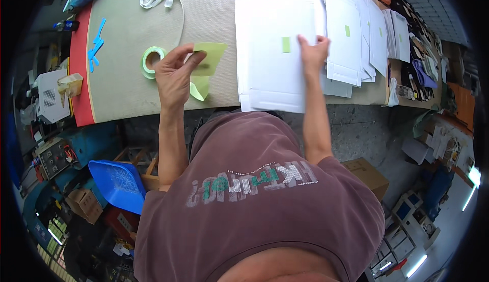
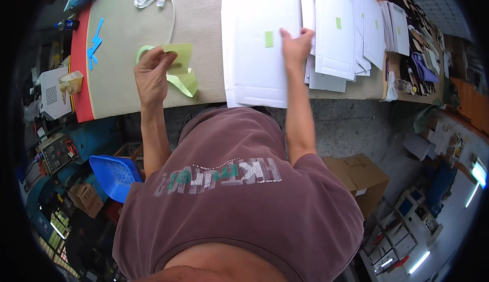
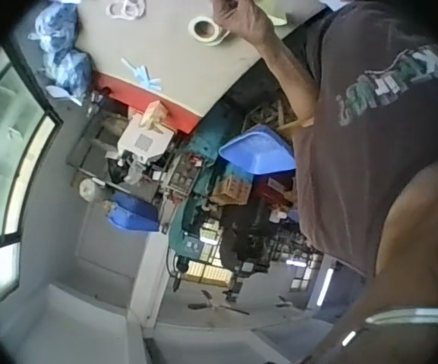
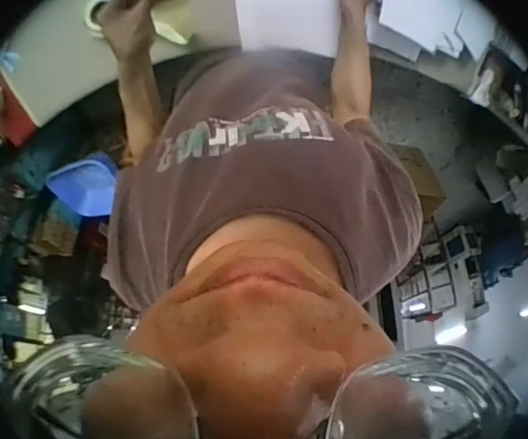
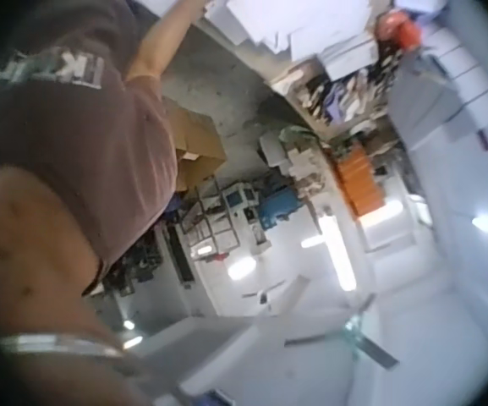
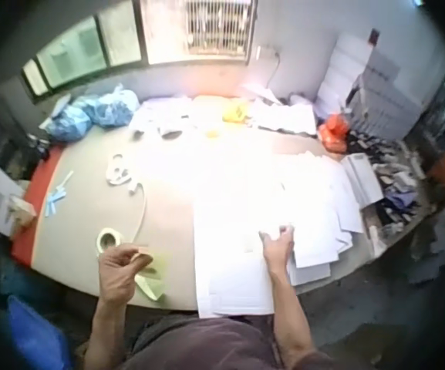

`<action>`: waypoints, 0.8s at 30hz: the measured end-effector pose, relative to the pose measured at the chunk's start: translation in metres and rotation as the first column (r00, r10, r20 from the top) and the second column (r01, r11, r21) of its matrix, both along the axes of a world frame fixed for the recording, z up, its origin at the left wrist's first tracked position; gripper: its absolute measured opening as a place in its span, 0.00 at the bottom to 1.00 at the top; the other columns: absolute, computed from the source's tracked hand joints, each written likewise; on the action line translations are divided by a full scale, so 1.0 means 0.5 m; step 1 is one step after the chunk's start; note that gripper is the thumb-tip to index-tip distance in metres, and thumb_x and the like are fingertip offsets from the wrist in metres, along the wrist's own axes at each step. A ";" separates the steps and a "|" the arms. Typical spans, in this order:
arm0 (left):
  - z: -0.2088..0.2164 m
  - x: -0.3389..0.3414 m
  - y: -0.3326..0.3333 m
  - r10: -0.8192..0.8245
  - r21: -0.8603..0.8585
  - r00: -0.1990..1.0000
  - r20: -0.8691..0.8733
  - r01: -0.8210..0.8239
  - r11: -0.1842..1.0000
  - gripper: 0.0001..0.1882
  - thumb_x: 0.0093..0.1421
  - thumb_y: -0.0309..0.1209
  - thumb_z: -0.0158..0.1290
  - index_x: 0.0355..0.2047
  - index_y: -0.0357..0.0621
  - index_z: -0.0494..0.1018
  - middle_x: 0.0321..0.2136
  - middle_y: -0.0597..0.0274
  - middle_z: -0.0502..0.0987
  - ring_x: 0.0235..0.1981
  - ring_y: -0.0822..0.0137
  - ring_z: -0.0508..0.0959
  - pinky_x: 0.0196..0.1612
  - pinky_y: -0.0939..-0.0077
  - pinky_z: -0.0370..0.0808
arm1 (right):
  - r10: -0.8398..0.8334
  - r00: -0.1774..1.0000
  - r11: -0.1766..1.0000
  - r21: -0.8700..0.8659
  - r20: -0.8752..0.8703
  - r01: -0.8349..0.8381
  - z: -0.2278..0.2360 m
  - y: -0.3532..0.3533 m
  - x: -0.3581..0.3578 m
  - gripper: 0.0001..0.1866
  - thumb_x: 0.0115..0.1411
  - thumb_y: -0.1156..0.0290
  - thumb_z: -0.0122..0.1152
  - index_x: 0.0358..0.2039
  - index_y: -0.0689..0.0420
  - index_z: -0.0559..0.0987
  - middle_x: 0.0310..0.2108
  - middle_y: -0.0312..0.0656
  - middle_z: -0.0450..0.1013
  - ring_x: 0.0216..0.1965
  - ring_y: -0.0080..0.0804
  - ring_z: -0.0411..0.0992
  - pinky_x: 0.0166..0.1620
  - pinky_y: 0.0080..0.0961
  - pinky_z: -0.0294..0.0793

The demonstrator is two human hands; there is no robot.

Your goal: Applying masking tape and folding white shoe components at a workshop table.

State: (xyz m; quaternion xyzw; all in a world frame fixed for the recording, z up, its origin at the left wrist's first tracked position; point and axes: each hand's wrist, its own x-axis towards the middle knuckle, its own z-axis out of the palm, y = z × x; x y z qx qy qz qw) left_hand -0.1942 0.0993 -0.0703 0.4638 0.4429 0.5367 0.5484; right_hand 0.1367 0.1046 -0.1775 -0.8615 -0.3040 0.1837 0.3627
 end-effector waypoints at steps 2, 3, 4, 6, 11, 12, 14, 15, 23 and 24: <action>0.027 0.026 0.000 -0.053 -0.028 0.992 -0.116 0.050 0.998 0.13 0.56 0.24 0.64 0.42 0.37 0.80 0.31 0.61 0.82 0.29 0.73 0.79 0.36 0.84 0.77 | 0.012 0.989 0.996 0.090 0.150 -0.026 0.063 0.013 0.191 0.36 0.48 0.54 0.77 0.48 0.65 0.70 0.43 0.55 0.73 0.43 0.45 0.75 0.49 0.40 0.75; 0.041 0.042 0.000 -0.085 -0.046 0.981 -0.172 0.079 0.996 0.11 0.57 0.25 0.64 0.41 0.37 0.81 0.29 0.62 0.82 0.29 0.74 0.78 0.35 0.85 0.77 | 0.016 0.977 0.996 0.078 0.213 -0.033 0.105 0.030 0.288 0.40 0.48 0.51 0.76 0.51 0.66 0.70 0.45 0.57 0.73 0.45 0.46 0.75 0.50 0.40 0.75; 0.054 0.059 -0.002 -0.136 -0.066 0.965 -0.226 0.124 0.990 0.10 0.57 0.25 0.64 0.39 0.38 0.82 0.27 0.64 0.82 0.28 0.75 0.78 0.34 0.85 0.76 | 0.048 0.812 0.991 -0.128 0.582 0.034 0.128 0.046 0.375 0.45 0.49 0.44 0.73 0.56 0.66 0.69 0.51 0.58 0.72 0.47 0.48 0.75 0.51 0.38 0.75; 0.069 0.077 0.000 -0.194 -0.075 0.932 -0.306 0.179 0.981 0.10 0.57 0.25 0.64 0.40 0.37 0.82 0.28 0.63 0.82 0.28 0.74 0.78 0.33 0.86 0.76 | 0.150 0.964 0.983 0.070 0.218 -0.169 0.247 0.050 0.264 0.38 0.59 0.46 0.65 0.57 0.65 0.71 0.53 0.53 0.73 0.50 0.45 0.75 0.53 0.36 0.75; 0.071 0.098 -0.003 -0.325 -0.173 0.833 -0.449 0.275 0.946 0.11 0.58 0.24 0.63 0.41 0.35 0.81 0.30 0.61 0.82 0.29 0.74 0.78 0.33 0.86 0.75 | 0.869 0.388 0.494 0.569 -0.308 -0.657 0.236 -0.071 -0.150 0.10 0.61 0.75 0.63 0.42 0.62 0.81 0.45 0.45 0.78 0.48 0.38 0.75 0.54 0.33 0.78; 0.066 0.099 -0.003 -0.274 -0.221 0.888 -0.370 0.202 0.954 0.10 0.58 0.23 0.63 0.41 0.36 0.82 0.30 0.61 0.82 0.30 0.74 0.78 0.34 0.86 0.75 | 0.794 0.601 0.424 0.627 0.090 -0.654 0.251 -0.084 -0.189 0.05 0.56 0.83 0.65 0.33 0.61 0.82 0.43 0.44 0.79 0.49 0.37 0.74 0.54 0.34 0.77; 0.057 0.095 -0.003 -0.125 -0.323 0.968 -0.217 0.050 0.945 0.10 0.56 0.21 0.63 0.40 0.39 0.83 0.30 0.61 0.82 0.32 0.73 0.78 0.35 0.85 0.75 | 0.655 0.671 0.266 0.724 0.349 -0.636 0.287 -0.097 -0.206 0.09 0.51 0.82 0.69 0.34 0.57 0.84 0.41 0.39 0.79 0.48 0.33 0.73 0.50 0.26 0.76; 0.053 0.089 -0.008 -0.117 -0.328 0.969 -0.218 0.040 0.944 0.10 0.56 0.21 0.63 0.40 0.39 0.83 0.30 0.61 0.82 0.32 0.73 0.78 0.35 0.85 0.75 | 0.624 0.762 0.365 0.798 0.172 -0.479 0.278 -0.088 -0.204 0.06 0.53 0.80 0.69 0.33 0.58 0.84 0.44 0.40 0.77 0.50 0.34 0.72 0.50 0.27 0.75; 0.028 -0.015 0.004 -0.110 0.057 0.983 0.144 0.102 0.993 0.11 0.55 0.20 0.63 0.41 0.39 0.82 0.42 0.58 0.79 0.41 0.70 0.76 0.43 0.82 0.76 | 0.068 0.914 0.991 -0.130 0.401 -0.017 -0.154 0.009 -0.128 0.28 0.52 0.58 0.75 0.45 0.66 0.75 0.49 0.54 0.71 0.55 0.41 0.65 0.56 0.34 0.67; 0.023 -0.026 0.001 -0.168 0.134 0.967 0.191 0.145 0.980 0.11 0.56 0.20 0.63 0.41 0.39 0.82 0.43 0.58 0.78 0.42 0.70 0.76 0.44 0.82 0.76 | 0.005 0.844 0.957 -0.248 0.537 0.152 -0.164 0.009 -0.130 0.32 0.51 0.56 0.76 0.47 0.67 0.73 0.48 0.56 0.71 0.55 0.42 0.65 0.56 0.34 0.66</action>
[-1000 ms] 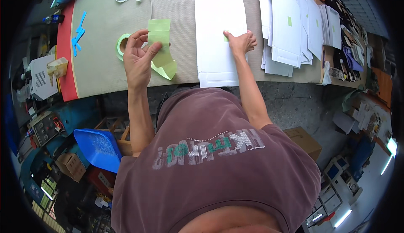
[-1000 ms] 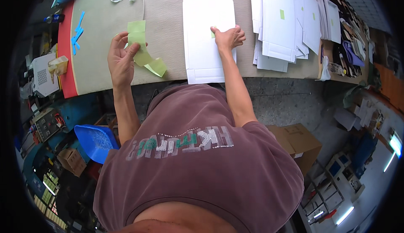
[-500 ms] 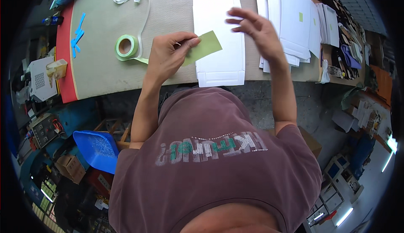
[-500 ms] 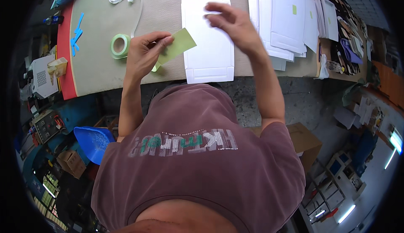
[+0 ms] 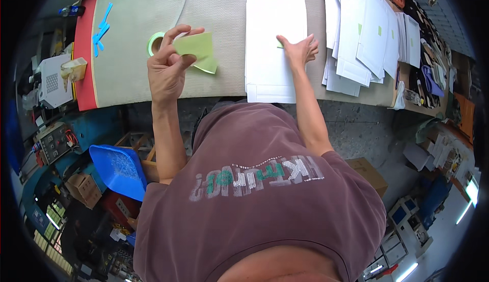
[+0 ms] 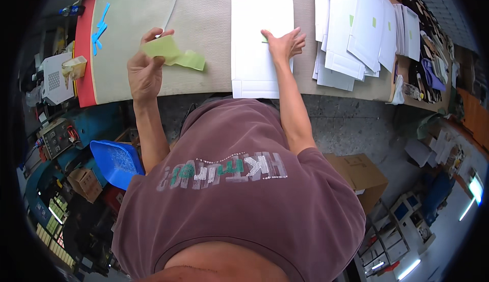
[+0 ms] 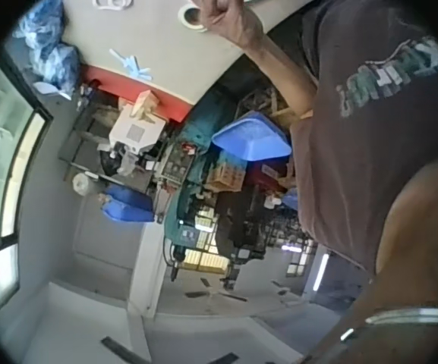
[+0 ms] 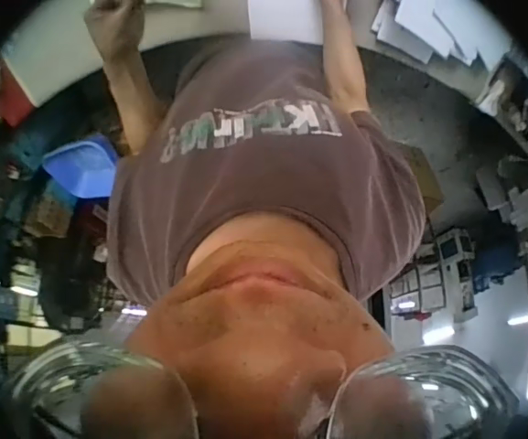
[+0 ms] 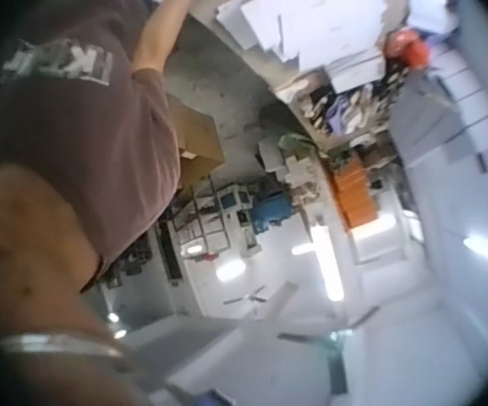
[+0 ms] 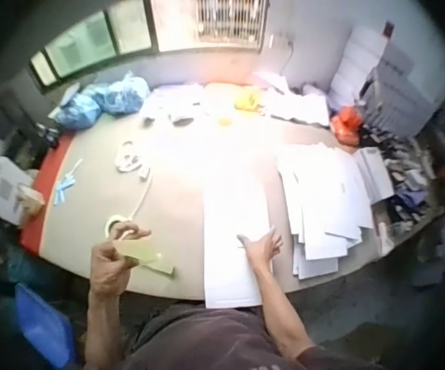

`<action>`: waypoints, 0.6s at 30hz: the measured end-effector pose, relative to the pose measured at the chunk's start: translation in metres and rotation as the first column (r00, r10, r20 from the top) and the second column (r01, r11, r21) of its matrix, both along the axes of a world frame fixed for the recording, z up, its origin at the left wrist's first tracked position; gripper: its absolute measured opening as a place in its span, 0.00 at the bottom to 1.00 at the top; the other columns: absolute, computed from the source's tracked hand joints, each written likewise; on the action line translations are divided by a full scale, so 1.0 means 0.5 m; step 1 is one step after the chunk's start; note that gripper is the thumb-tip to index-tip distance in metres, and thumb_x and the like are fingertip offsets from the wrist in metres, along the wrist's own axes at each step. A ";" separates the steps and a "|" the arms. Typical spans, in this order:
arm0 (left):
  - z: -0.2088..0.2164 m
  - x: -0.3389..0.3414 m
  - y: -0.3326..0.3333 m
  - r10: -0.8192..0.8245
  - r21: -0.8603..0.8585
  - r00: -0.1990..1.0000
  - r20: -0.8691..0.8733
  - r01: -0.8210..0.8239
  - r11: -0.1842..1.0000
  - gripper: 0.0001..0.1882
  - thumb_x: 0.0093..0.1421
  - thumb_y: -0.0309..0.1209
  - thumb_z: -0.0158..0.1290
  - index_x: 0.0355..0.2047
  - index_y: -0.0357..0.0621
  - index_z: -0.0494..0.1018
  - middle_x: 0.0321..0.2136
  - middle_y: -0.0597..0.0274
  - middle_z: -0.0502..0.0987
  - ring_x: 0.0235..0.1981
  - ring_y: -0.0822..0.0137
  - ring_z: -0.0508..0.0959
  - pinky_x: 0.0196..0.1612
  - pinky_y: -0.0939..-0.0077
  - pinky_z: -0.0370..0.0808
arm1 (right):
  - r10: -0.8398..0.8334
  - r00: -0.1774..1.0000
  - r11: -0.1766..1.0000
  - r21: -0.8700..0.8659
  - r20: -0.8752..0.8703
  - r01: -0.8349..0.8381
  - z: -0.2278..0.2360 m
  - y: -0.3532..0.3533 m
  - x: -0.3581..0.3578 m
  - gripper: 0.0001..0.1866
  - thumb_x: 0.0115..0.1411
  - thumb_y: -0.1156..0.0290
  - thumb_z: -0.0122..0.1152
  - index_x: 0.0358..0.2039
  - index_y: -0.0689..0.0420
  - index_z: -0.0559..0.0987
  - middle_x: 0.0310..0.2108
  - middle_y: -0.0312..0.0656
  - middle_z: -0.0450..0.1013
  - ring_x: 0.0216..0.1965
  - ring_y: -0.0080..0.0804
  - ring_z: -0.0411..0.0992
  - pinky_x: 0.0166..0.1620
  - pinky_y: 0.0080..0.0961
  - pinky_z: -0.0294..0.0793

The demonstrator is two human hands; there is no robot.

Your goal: Applying masking tape and folding white shoe components at a workshop table.

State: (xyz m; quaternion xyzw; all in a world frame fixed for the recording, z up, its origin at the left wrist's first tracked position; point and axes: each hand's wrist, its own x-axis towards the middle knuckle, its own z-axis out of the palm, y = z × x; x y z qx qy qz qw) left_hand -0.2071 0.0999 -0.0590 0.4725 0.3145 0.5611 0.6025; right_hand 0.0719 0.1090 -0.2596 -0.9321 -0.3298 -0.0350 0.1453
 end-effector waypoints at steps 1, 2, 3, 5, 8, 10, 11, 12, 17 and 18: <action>-0.010 -0.008 -0.001 0.003 0.001 1.000 0.000 -0.003 1.000 0.11 0.56 0.20 0.63 0.41 0.39 0.82 0.43 0.58 0.78 0.42 0.70 0.76 0.44 0.82 0.76 | 0.003 1.000 1.000 0.001 0.000 -0.003 0.005 0.003 0.000 0.32 0.51 0.56 0.76 0.47 0.67 0.73 0.48 0.56 0.71 0.55 0.42 0.65 0.56 0.34 0.66; -0.023 -0.015 -0.003 0.019 0.020 1.000 -0.003 -0.019 1.000 0.11 0.56 0.21 0.63 0.41 0.39 0.82 0.42 0.58 0.78 0.41 0.70 0.76 0.44 0.82 0.76 | 0.040 0.998 0.999 -0.017 -0.043 -0.041 0.010 0.007 0.003 0.34 0.51 0.56 0.76 0.48 0.67 0.72 0.47 0.57 0.71 0.54 0.43 0.66 0.55 0.37 0.68; -0.031 -0.020 -0.005 0.032 0.037 0.999 -0.008 -0.032 0.999 0.11 0.56 0.21 0.63 0.41 0.38 0.81 0.41 0.59 0.79 0.40 0.71 0.76 0.44 0.82 0.76 | 0.073 0.993 0.996 -0.034 -0.088 -0.077 0.023 0.007 0.004 0.36 0.50 0.56 0.77 0.49 0.67 0.71 0.45 0.58 0.71 0.53 0.45 0.68 0.54 0.39 0.69; -0.043 -0.024 -0.005 0.053 0.075 0.998 -0.014 -0.052 0.996 0.11 0.57 0.22 0.62 0.41 0.38 0.81 0.38 0.60 0.79 0.38 0.71 0.77 0.43 0.82 0.76 | 0.132 0.975 0.988 -0.061 -0.176 -0.145 0.049 0.007 0.009 0.39 0.49 0.56 0.78 0.52 0.68 0.68 0.42 0.60 0.71 0.50 0.47 0.71 0.52 0.43 0.72; -0.023 0.010 -0.008 0.098 0.041 0.985 -0.145 -0.093 0.995 0.10 0.58 0.23 0.62 0.41 0.38 0.81 0.36 0.62 0.79 0.35 0.72 0.76 0.41 0.82 0.75 | 0.134 0.912 0.991 0.076 -0.387 -0.113 0.072 0.001 0.032 0.37 0.50 0.56 0.77 0.50 0.68 0.69 0.42 0.58 0.71 0.47 0.46 0.73 0.50 0.41 0.74; -0.001 0.034 -0.011 0.140 0.012 0.949 -0.281 -0.143 0.990 0.09 0.59 0.23 0.61 0.40 0.38 0.81 0.34 0.63 0.79 0.32 0.73 0.75 0.39 0.82 0.74 | 0.166 0.798 0.978 0.201 -0.579 -0.058 0.090 -0.007 0.050 0.35 0.51 0.57 0.76 0.49 0.68 0.70 0.42 0.56 0.71 0.45 0.45 0.74 0.49 0.39 0.76; 0.011 0.039 -0.006 0.148 0.022 0.949 -0.280 -0.148 0.989 0.09 0.59 0.23 0.61 0.40 0.38 0.81 0.34 0.63 0.79 0.32 0.73 0.75 0.39 0.82 0.74 | 0.150 0.829 0.967 0.254 -0.538 -0.011 0.119 -0.005 0.075 0.34 0.49 0.57 0.77 0.47 0.66 0.70 0.40 0.54 0.73 0.41 0.46 0.75 0.48 0.41 0.76; 0.023 0.044 -0.003 0.106 0.012 0.944 -0.313 -0.108 0.994 0.09 0.60 0.24 0.61 0.41 0.38 0.81 0.33 0.64 0.79 0.30 0.74 0.74 0.37 0.82 0.73 | 0.129 0.858 0.952 0.304 -0.497 0.033 0.156 -0.002 0.126 0.33 0.48 0.58 0.78 0.45 0.64 0.70 0.39 0.51 0.74 0.37 0.46 0.76 0.47 0.42 0.77; 0.052 0.078 -0.022 -0.151 -0.075 0.884 -0.442 0.132 0.988 0.09 0.63 0.28 0.58 0.41 0.38 0.81 0.31 0.65 0.79 0.27 0.76 0.71 0.33 0.83 0.70 | 0.243 0.898 0.935 0.333 -0.366 -0.117 0.378 0.008 0.362 0.37 0.56 0.51 0.70 0.57 0.64 0.70 0.49 0.55 0.72 0.48 0.43 0.74 0.52 0.37 0.76; 0.048 0.084 -0.014 -0.190 -0.075 0.854 -0.485 0.175 0.982 0.09 0.64 0.29 0.58 0.41 0.38 0.81 0.31 0.66 0.79 0.26 0.77 0.70 0.32 0.84 0.69 | 0.395 0.834 0.881 0.417 -0.386 -0.224 0.410 0.013 0.319 0.34 0.59 0.51 0.67 0.58 0.62 0.72 0.54 0.55 0.71 0.53 0.41 0.72 0.54 0.35 0.74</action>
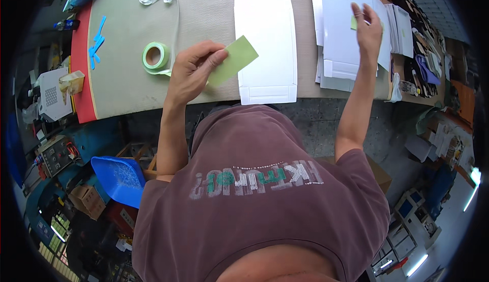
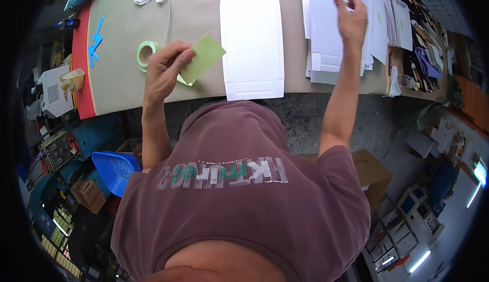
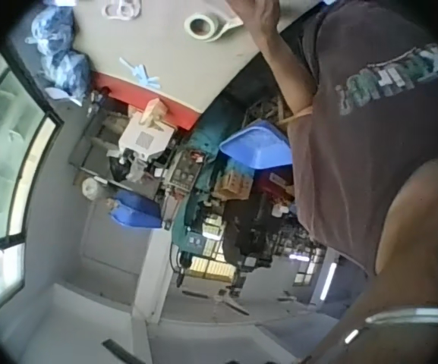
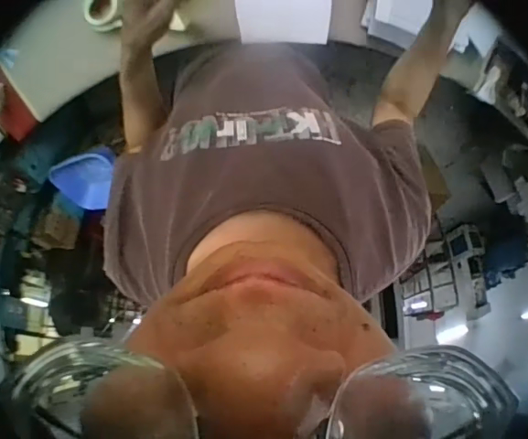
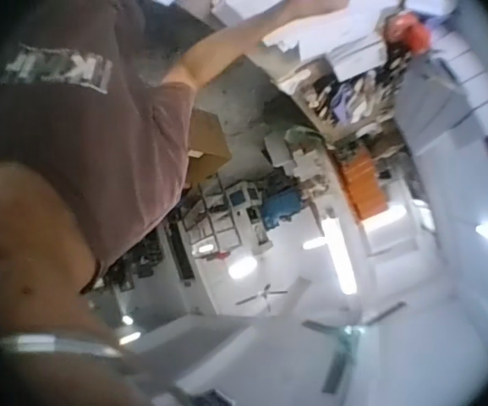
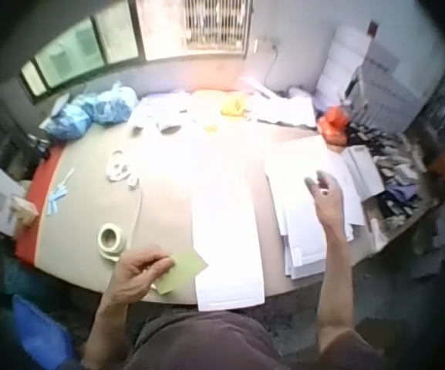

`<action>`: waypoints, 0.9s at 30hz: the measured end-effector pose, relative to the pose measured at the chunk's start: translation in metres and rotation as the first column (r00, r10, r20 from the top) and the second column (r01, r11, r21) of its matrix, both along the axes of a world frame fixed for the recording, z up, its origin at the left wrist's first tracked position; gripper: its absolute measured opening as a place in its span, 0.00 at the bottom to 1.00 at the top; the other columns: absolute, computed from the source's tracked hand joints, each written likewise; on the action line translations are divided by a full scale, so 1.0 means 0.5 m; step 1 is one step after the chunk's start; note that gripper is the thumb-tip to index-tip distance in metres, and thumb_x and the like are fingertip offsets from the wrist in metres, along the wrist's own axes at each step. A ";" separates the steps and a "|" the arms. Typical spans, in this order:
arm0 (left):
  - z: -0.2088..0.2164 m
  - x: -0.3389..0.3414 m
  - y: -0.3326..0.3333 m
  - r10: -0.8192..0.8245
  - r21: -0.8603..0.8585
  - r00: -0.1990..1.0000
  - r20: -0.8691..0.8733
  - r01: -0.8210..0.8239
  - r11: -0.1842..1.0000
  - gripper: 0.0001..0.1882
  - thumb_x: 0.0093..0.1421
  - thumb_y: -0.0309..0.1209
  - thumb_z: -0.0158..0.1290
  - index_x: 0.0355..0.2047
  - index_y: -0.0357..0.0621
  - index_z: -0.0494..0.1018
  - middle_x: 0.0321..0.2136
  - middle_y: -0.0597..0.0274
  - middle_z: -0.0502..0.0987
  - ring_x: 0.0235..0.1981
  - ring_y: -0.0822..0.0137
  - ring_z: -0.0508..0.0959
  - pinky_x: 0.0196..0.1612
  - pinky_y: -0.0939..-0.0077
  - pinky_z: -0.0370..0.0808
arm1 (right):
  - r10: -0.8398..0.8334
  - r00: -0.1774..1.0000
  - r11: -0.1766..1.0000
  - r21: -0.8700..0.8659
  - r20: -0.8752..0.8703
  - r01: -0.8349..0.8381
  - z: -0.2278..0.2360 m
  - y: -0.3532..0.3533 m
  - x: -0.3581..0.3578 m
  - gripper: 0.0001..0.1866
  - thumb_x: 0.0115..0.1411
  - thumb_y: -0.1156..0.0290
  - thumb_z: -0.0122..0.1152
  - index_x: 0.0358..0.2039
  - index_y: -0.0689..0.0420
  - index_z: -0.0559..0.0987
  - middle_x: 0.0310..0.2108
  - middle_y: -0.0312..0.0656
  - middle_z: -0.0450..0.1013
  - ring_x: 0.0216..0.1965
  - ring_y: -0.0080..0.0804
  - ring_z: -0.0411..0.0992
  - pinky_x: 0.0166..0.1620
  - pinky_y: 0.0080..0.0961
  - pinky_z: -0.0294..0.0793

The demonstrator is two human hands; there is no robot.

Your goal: Applying masking tape and folding white shoe components at a workshop table.

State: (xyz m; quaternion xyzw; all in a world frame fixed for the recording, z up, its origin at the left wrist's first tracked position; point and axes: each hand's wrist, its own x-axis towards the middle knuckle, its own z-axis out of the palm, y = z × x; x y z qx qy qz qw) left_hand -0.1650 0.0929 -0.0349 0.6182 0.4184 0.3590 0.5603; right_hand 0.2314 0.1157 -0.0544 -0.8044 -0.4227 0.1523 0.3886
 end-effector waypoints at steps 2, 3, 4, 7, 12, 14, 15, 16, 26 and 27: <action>-0.006 0.010 0.005 -0.110 -0.008 0.989 -0.098 0.109 0.994 0.10 0.65 0.31 0.57 0.41 0.37 0.81 0.30 0.66 0.79 0.26 0.78 0.69 0.30 0.85 0.67 | 0.546 0.629 0.838 0.366 -0.553 -0.405 -0.016 -0.046 -0.197 0.24 0.62 0.59 0.65 0.53 0.60 0.76 0.51 0.49 0.74 0.51 0.39 0.73 0.56 0.33 0.72; -0.005 0.017 0.006 -0.116 -0.016 0.988 -0.099 0.115 0.993 0.10 0.65 0.31 0.57 0.41 0.37 0.81 0.30 0.66 0.79 0.26 0.78 0.69 0.30 0.85 0.67 | 0.673 0.526 0.735 0.393 -0.520 -0.552 -0.003 -0.076 -0.271 0.18 0.62 0.65 0.64 0.50 0.59 0.78 0.49 0.47 0.76 0.51 0.38 0.73 0.59 0.34 0.70; -0.003 0.028 0.008 -0.074 -0.048 0.996 -0.057 0.071 0.996 0.10 0.65 0.31 0.57 0.40 0.37 0.81 0.30 0.66 0.79 0.26 0.78 0.69 0.30 0.86 0.67 | 0.780 0.397 0.605 0.418 -0.484 -0.678 0.004 -0.097 -0.329 0.13 0.62 0.71 0.64 0.46 0.58 0.80 0.48 0.45 0.77 0.51 0.38 0.73 0.62 0.34 0.68; -0.012 0.033 0.003 0.122 -0.158 0.991 0.048 -0.113 0.981 0.10 0.66 0.31 0.56 0.40 0.36 0.81 0.28 0.67 0.78 0.26 0.78 0.69 0.29 0.86 0.65 | 0.777 0.624 0.391 0.720 0.075 -0.574 0.063 -0.127 -0.372 0.07 0.51 0.78 0.70 0.32 0.57 0.83 0.44 0.44 0.78 0.51 0.37 0.74 0.58 0.39 0.72; -0.042 -0.026 0.012 0.250 -0.105 0.952 0.176 -0.235 0.966 0.10 0.65 0.30 0.56 0.40 0.36 0.81 0.27 0.68 0.76 0.26 0.78 0.68 0.29 0.87 0.64 | 0.399 0.716 0.904 0.377 -0.572 -0.202 -0.085 -0.056 -0.339 0.09 0.52 0.74 0.72 0.35 0.56 0.84 0.50 0.42 0.76 0.55 0.44 0.71 0.61 0.39 0.69; -0.045 -0.031 0.029 0.216 -0.081 0.966 0.144 -0.206 0.975 0.10 0.65 0.31 0.56 0.40 0.37 0.81 0.27 0.68 0.76 0.25 0.79 0.68 0.29 0.87 0.64 | 0.403 0.488 0.914 0.323 -0.774 -0.243 -0.094 -0.058 -0.364 0.12 0.50 0.72 0.74 0.36 0.55 0.85 0.50 0.40 0.77 0.56 0.42 0.70 0.62 0.38 0.68; -0.041 -0.035 0.019 0.159 -0.077 0.982 0.102 -0.152 0.985 0.10 0.65 0.31 0.57 0.41 0.37 0.81 0.26 0.68 0.76 0.25 0.79 0.68 0.29 0.87 0.64 | 0.394 0.485 0.918 0.310 -0.781 -0.246 -0.077 -0.059 -0.380 0.12 0.50 0.72 0.74 0.36 0.55 0.85 0.50 0.40 0.77 0.56 0.42 0.70 0.62 0.38 0.68; -0.038 -0.039 0.010 0.099 -0.077 0.993 0.060 -0.095 0.993 0.10 0.65 0.31 0.57 0.41 0.38 0.81 0.26 0.69 0.76 0.25 0.79 0.68 0.29 0.86 0.64 | 0.595 0.417 0.794 0.425 -0.687 -0.434 -0.048 -0.051 -0.394 0.12 0.50 0.72 0.74 0.37 0.55 0.85 0.49 0.40 0.77 0.56 0.40 0.70 0.61 0.37 0.69; -0.023 -0.069 0.008 0.299 -0.042 0.952 -0.059 -0.302 0.953 0.16 0.64 0.29 0.57 0.53 0.45 0.76 0.24 0.68 0.75 0.22 0.79 0.66 0.26 0.85 0.63 | 0.297 0.935 0.948 0.175 -0.196 -0.265 -0.344 -0.033 -0.330 0.17 0.52 0.61 0.74 0.36 0.59 0.83 0.51 0.48 0.69 0.58 0.44 0.61 0.60 0.41 0.59; -0.004 -0.073 -0.003 0.253 -0.014 0.964 -0.080 -0.255 0.967 0.18 0.64 0.28 0.58 0.55 0.46 0.75 0.24 0.68 0.75 0.22 0.79 0.66 0.25 0.85 0.63 | 0.152 0.988 0.987 -0.040 -0.032 -0.154 -0.422 -0.048 -0.302 0.21 0.51 0.57 0.76 0.36 0.60 0.82 0.52 0.50 0.67 0.58 0.46 0.59 0.60 0.43 0.58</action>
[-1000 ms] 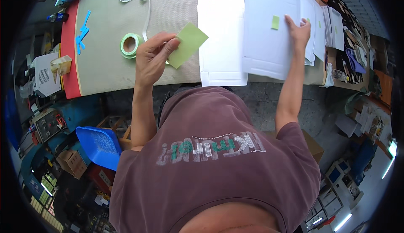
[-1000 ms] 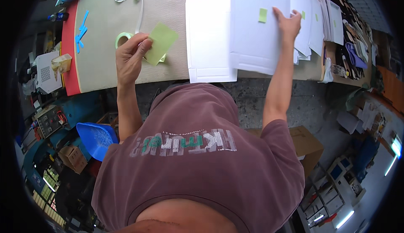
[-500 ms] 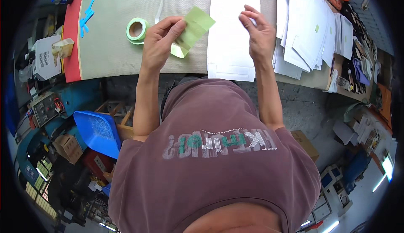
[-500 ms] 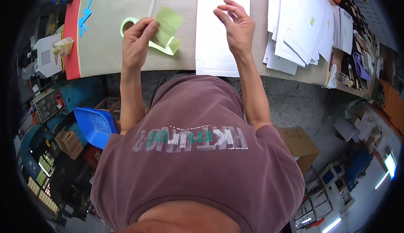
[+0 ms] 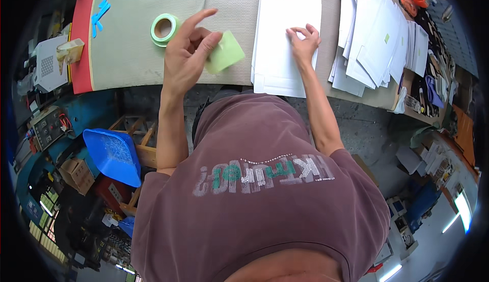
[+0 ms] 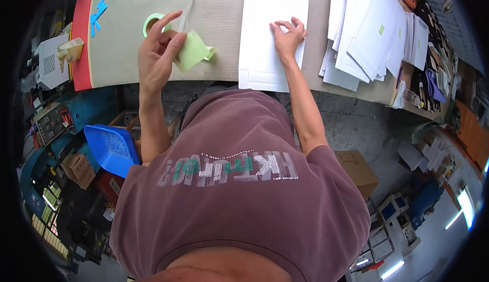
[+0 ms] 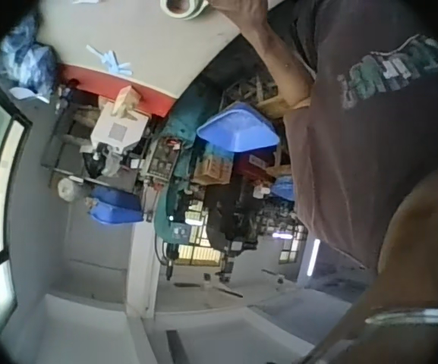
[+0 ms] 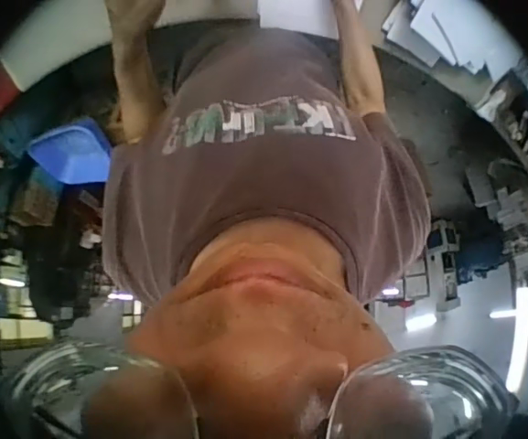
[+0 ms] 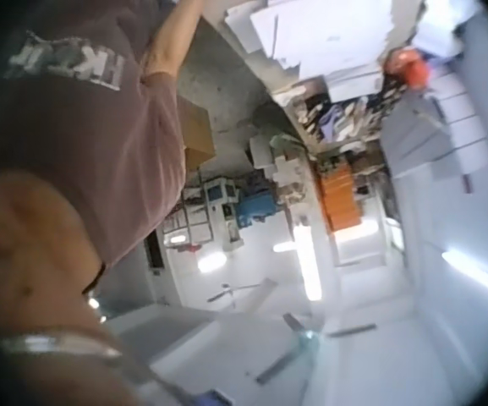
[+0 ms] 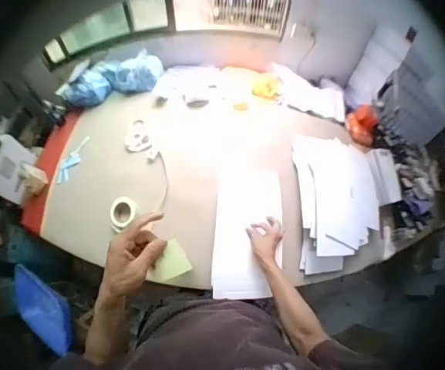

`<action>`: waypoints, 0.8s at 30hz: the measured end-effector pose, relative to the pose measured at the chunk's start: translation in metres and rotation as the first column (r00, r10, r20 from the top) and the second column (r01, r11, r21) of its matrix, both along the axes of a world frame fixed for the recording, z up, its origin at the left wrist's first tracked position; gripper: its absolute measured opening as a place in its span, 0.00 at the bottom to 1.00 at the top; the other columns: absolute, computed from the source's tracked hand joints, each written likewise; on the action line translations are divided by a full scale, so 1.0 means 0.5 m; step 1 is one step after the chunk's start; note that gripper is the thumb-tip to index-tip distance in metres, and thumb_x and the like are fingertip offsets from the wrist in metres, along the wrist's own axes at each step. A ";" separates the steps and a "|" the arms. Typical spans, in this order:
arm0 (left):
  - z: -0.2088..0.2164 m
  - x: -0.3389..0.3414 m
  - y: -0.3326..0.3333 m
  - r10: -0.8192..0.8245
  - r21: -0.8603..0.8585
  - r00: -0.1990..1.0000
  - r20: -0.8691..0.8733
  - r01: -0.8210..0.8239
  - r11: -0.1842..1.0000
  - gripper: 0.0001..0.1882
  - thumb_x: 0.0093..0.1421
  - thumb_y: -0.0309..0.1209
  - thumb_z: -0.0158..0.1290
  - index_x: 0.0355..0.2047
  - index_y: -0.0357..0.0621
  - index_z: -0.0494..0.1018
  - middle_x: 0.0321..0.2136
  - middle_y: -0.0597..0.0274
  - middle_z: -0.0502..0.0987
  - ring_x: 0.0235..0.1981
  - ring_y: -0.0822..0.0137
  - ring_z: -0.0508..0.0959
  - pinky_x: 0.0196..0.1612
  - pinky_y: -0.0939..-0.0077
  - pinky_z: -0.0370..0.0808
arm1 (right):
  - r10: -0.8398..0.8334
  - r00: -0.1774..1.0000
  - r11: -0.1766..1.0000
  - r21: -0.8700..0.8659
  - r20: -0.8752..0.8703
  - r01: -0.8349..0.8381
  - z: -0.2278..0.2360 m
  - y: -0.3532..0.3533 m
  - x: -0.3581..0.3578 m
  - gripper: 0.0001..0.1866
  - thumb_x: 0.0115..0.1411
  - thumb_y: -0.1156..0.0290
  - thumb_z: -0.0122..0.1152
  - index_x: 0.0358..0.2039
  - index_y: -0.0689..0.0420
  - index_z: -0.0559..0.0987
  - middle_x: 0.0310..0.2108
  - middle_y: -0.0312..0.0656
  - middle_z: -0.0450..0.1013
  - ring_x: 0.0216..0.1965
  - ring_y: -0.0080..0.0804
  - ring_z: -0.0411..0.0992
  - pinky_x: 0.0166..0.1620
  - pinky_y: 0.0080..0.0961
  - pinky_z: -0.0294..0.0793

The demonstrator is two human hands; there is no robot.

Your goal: Applying masking tape and folding white shoe components at a workshop table.

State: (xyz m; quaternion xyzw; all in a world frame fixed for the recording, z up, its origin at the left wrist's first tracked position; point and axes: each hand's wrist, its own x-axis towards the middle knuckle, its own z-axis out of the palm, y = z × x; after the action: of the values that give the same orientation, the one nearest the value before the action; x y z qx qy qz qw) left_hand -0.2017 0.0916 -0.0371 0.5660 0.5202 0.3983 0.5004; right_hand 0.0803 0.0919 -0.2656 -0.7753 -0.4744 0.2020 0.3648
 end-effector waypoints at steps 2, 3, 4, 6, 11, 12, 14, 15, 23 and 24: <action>0.051 0.008 -0.026 -0.154 0.283 0.971 -0.181 0.202 0.938 0.26 0.59 0.24 0.59 0.59 0.45 0.71 0.19 0.68 0.73 0.17 0.79 0.65 0.21 0.82 0.63 | -0.046 0.998 0.992 -0.119 0.031 0.049 0.009 0.028 -0.003 0.26 0.49 0.52 0.76 0.38 0.62 0.80 0.52 0.52 0.65 0.57 0.47 0.58 0.60 0.45 0.57; 0.098 0.025 -0.053 -0.203 0.336 0.969 -0.142 0.240 0.911 0.25 0.58 0.22 0.58 0.57 0.40 0.72 0.17 0.69 0.71 0.16 0.78 0.63 0.21 0.82 0.61 | -0.103 0.992 0.962 -0.244 0.074 0.119 0.018 0.030 -0.003 0.32 0.46 0.48 0.77 0.39 0.63 0.79 0.51 0.54 0.64 0.56 0.48 0.57 0.60 0.46 0.56; 0.143 0.043 -0.069 -0.255 0.390 0.961 -0.105 0.276 0.879 0.24 0.56 0.20 0.58 0.55 0.34 0.72 0.16 0.69 0.69 0.15 0.77 0.62 0.20 0.82 0.60 | -0.157 0.980 0.913 -0.361 0.125 0.192 0.026 0.032 -0.002 0.37 0.44 0.44 0.77 0.40 0.65 0.77 0.51 0.56 0.62 0.55 0.49 0.56 0.59 0.47 0.55; 0.195 0.075 -0.078 -0.372 0.726 0.921 -0.115 0.333 0.601 0.20 0.54 0.19 0.58 0.47 0.22 0.72 0.14 0.64 0.70 0.10 0.75 0.57 0.13 0.81 0.55 | -0.184 0.966 0.851 -0.463 0.179 0.248 0.040 0.038 -0.002 0.42 0.41 0.40 0.78 0.41 0.67 0.75 0.50 0.57 0.61 0.54 0.51 0.56 0.59 0.49 0.54; 0.270 0.098 -0.095 -0.554 0.648 0.794 0.251 0.288 0.706 0.09 0.57 0.24 0.62 0.27 0.51 0.73 0.15 0.70 0.70 0.10 0.76 0.55 0.12 0.81 0.54 | -0.166 0.954 0.838 -0.475 0.250 0.270 0.011 0.033 0.035 0.56 0.30 0.31 0.78 0.44 0.68 0.70 0.47 0.58 0.63 0.57 0.52 0.55 0.58 0.48 0.58; 0.262 0.083 -0.075 -0.557 0.631 0.792 0.250 0.303 0.714 0.08 0.57 0.24 0.62 0.27 0.51 0.73 0.15 0.70 0.70 0.11 0.76 0.56 0.12 0.81 0.54 | -0.159 0.953 0.841 -0.471 0.258 0.267 0.011 0.031 0.036 0.56 0.30 0.31 0.78 0.44 0.69 0.70 0.46 0.58 0.63 0.57 0.51 0.56 0.58 0.48 0.59; 0.283 0.096 -0.084 -0.568 0.604 0.787 0.243 0.336 0.723 0.07 0.58 0.26 0.62 0.27 0.51 0.74 0.16 0.70 0.71 0.12 0.76 0.57 0.14 0.80 0.56 | -0.147 0.951 0.850 -0.458 0.271 0.262 0.022 0.039 0.028 0.57 0.29 0.32 0.79 0.44 0.70 0.69 0.45 0.57 0.63 0.56 0.50 0.57 0.58 0.48 0.60; 0.287 0.090 -0.079 -0.573 0.590 0.783 0.241 0.351 0.727 0.07 0.58 0.26 0.62 0.28 0.51 0.74 0.16 0.70 0.71 0.13 0.76 0.57 0.15 0.80 0.57 | -0.142 0.950 0.854 -0.451 0.279 0.260 0.025 0.039 0.025 0.57 0.29 0.32 0.79 0.44 0.71 0.69 0.45 0.56 0.63 0.56 0.50 0.58 0.57 0.48 0.61; 0.291 0.003 -0.067 -0.634 0.532 0.734 0.246 0.445 0.721 0.05 0.59 0.32 0.62 0.30 0.50 0.76 0.20 0.68 0.72 0.17 0.75 0.61 0.20 0.78 0.63 | -0.287 0.953 0.926 -0.228 0.092 0.301 0.054 0.008 0.048 0.49 0.37 0.45 0.82 0.46 0.72 0.69 0.43 0.55 0.67 0.47 0.50 0.69 0.54 0.46 0.71; 0.323 0.013 -0.098 -0.636 0.532 0.737 0.227 0.453 0.715 0.05 0.59 0.33 0.62 0.31 0.50 0.76 0.21 0.68 0.72 0.18 0.75 0.61 0.21 0.77 0.64 | -0.305 0.952 0.932 -0.213 -0.019 0.294 0.071 0.008 0.044 0.48 0.39 0.47 0.82 0.47 0.72 0.69 0.43 0.56 0.68 0.45 0.50 0.71 0.54 0.44 0.72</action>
State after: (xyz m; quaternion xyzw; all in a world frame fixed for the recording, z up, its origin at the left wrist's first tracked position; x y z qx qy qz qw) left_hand -0.1951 0.0424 0.1242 0.7017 0.1083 0.4415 0.5486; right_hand 0.1025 0.0960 -0.2301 -0.8669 -0.3170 0.2126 0.3205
